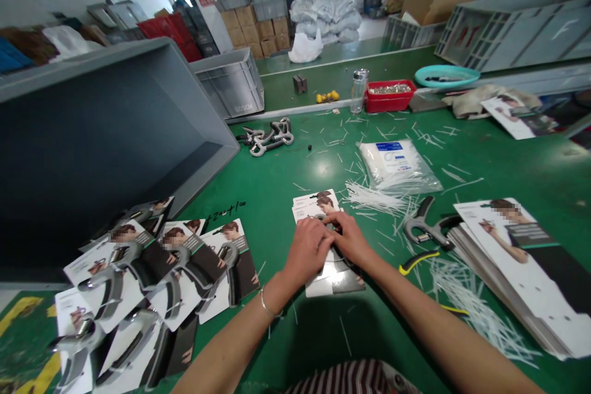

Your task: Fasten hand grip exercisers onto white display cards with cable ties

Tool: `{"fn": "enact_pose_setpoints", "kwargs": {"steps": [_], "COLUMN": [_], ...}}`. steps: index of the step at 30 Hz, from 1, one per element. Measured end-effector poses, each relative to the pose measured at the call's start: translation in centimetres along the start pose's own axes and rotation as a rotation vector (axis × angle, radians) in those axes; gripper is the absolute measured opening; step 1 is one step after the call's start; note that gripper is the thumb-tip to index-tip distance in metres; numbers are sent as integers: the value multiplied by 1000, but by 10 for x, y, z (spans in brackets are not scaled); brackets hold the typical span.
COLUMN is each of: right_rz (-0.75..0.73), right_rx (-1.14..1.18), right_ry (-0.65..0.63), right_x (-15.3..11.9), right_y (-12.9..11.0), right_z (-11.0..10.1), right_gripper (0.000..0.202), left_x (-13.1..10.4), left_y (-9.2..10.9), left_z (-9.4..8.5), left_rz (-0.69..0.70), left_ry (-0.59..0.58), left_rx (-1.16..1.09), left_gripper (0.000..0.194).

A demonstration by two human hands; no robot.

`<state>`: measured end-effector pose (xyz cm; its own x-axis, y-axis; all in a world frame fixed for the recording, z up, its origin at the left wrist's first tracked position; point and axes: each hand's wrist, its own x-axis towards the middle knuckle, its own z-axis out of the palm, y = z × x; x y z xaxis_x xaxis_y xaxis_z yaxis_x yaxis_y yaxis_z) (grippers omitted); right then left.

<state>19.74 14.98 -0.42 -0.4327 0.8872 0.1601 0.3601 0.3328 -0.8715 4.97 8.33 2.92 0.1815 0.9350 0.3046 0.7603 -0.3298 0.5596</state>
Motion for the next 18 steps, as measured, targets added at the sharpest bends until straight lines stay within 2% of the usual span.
{"fn": "enact_pose_setpoints", "kwargs": {"steps": [2, 4, 8, 9, 13, 15, 18], "right_rz": [11, 1, -33, -38, -46, -61, -146], "right_rx": [19, 33, 29, 19, -37, -60, -143], "right_ry": [26, 33, 56, 62, 33, 12, -141], "right_x": [-1, -2, -1, 0, 5, 3, -11], "right_y": [1, 2, 3, 3, -1, -7, -22], "right_z": [3, 5, 10, 11, 6, -4, -24], "right_gripper": [21, 23, 18, 17, 9, 5, 8], "left_x": [-14, -23, -24, -23, -31, -40, -55], "left_y": [7, 8, 6, 7, 18, 22, 21], "left_z": [6, 7, 4, 5, 11, 5, -12], "left_rz": [128, 173, -25, -34, 133, 78, -149], "left_ry": [-69, -94, 65, 76, -108, -106, -2], "left_rx": [81, 100, 22, 34, 176, 198, 258], "left_gripper": [18, 19, 19, 18, 18, 16, 39]}}
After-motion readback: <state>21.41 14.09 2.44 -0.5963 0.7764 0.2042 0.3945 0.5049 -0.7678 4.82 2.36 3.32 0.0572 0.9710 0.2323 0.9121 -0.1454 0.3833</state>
